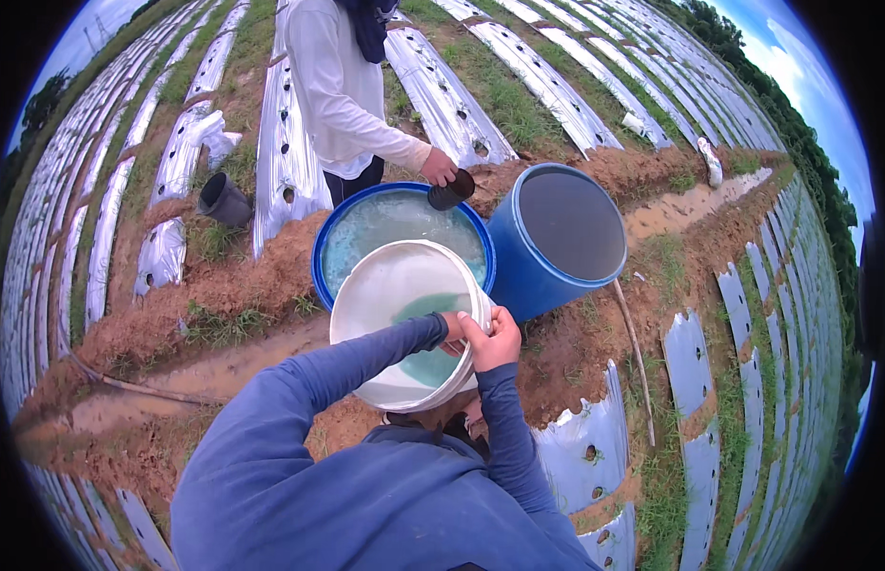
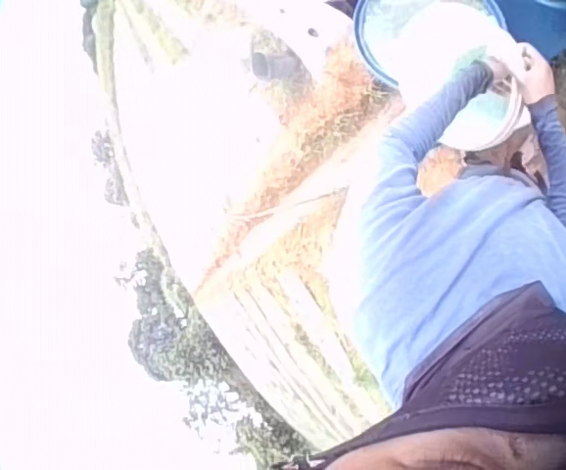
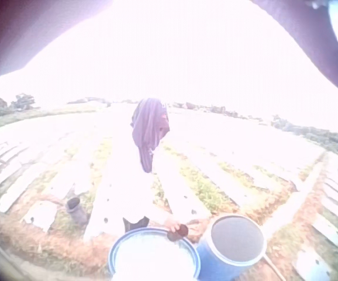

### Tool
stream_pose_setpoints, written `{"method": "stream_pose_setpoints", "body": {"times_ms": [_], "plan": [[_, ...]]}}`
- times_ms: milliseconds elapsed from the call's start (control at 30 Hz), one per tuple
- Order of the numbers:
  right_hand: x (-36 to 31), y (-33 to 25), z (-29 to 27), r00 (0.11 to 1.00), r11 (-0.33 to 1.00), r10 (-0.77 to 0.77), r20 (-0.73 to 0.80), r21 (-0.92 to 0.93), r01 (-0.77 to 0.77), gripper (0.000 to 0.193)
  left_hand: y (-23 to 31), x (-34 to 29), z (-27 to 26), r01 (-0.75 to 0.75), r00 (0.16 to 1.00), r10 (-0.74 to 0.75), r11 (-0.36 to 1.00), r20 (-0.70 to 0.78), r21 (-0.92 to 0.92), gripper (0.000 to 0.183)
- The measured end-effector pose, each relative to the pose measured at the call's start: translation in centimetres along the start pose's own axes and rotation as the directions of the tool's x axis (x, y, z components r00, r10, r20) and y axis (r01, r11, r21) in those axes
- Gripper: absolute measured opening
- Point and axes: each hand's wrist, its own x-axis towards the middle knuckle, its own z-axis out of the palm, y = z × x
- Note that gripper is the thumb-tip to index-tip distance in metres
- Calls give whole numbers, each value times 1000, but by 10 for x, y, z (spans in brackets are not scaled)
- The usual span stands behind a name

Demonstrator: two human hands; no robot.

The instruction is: Mixing chemical fertilizer granules with water by scooping water from a large barrel into a bucket and stirring it by hand.

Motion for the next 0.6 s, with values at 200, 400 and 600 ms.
{"method": "stream_pose_setpoints", "body": {"times_ms": [200,400,600], "plan": [[3,-39,10,995,989,64,74,130,-74,31,13,-98,-113,-649,643,705,709,-299,275,45],[28,-45,18,991,987,-110,-74,-127,100,38,-98,-60,-92,-316,760,215,947,-613,-58,80],[20,-80,53,966,944,-234,-113,-265,197,41,-96,16,-39,-648,736,416,659,-534,-381,72]]}}
